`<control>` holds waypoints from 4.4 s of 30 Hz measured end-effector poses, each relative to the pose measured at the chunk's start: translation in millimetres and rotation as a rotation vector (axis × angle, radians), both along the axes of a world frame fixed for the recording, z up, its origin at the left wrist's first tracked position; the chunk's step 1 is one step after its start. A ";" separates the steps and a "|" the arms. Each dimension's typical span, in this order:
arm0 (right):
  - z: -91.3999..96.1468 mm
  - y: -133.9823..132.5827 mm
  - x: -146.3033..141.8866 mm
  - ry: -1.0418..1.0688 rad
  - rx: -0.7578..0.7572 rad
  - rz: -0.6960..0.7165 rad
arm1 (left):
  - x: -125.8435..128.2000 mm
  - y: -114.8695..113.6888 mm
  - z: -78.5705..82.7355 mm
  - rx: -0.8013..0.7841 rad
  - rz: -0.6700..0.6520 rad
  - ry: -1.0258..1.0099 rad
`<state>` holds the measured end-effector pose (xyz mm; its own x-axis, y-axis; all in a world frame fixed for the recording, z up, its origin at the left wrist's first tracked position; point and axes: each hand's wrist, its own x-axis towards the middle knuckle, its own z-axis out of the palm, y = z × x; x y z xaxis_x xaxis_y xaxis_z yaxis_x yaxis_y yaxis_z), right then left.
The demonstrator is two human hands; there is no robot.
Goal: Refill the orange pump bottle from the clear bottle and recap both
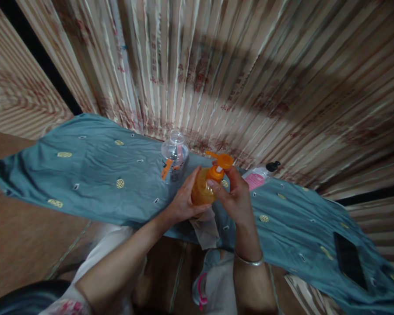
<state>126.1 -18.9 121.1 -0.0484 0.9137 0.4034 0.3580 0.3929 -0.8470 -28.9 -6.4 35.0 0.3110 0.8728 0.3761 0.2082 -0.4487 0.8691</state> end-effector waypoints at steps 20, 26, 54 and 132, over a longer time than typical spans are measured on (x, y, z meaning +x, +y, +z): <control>-1.6 -2.0 5.6 0.025 -0.039 0.081 | 1.0 3.3 -6.5 -0.015 -0.024 -0.037; -3.3 -0.3 1.2 -0.007 -0.004 -0.034 | 1.8 4.3 -7.0 -0.015 -0.020 -0.022; -5.3 -2.5 0.3 0.044 -0.032 0.030 | 2.4 6.6 -7.7 0.006 -0.036 -0.049; -1.1 -6.7 3.7 0.036 -0.043 0.143 | 1.0 5.7 -5.1 -0.013 -0.041 -0.056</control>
<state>129.8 -25.6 120.0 -0.1653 0.9150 0.3680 0.2703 0.4009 -0.8753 -27.9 -0.7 30.0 0.3251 0.8649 0.3825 0.1407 -0.4442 0.8848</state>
